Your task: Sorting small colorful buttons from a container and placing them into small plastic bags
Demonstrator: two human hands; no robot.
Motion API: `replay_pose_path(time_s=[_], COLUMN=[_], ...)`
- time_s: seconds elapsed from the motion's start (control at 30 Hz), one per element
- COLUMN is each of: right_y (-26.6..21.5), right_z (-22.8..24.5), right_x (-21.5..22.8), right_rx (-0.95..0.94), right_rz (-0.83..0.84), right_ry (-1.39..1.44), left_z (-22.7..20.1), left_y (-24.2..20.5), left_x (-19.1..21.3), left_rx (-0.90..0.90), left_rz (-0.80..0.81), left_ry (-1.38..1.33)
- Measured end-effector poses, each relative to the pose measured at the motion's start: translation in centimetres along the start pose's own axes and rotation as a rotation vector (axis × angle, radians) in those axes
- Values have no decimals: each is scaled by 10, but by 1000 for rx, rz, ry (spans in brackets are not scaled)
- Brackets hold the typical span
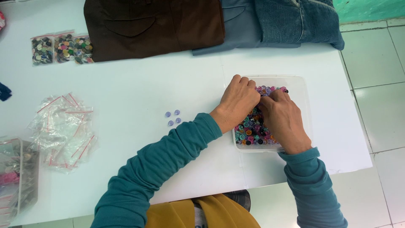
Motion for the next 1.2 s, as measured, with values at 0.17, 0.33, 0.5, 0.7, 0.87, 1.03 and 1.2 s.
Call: replay_pose_path(time_s=[0.17,0.33,0.5,0.7,0.87,1.03,1.2], right_y=[-4,-12,-27,-52,-39,-21,-15], right_z=[-5,3,23,109,177,205,210], right_x=[-4,19,35,61,25,-24,-32], right_rx=[35,49,164,348,514,471,406], right_rz=[-102,-158,-271,-361,-301,-236,-172], right_ry=[-5,92,365,539,576,599,464], left_z=[0,14,63,109,105,103,105], left_y=[-12,-46,-117,-227,-272,-281,-280], left_x=[21,68,113,123,60,16,6], left_rx=[-52,-40,106,278,403,507,533], left_rz=[-219,-324,-233,-265,-136,-38,-31], left_ry=[-2,-37,-69,-301,-429,-523,-509])
Point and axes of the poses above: each hand's wrist, its own y-axis towards the middle knuckle, its own x-axis out of the back of the hand, z = x × y, the point moved 7 cm from there along y, towards the middle knuckle, and after that the axes turned 12 degrees about z, right-handed, at the moved point
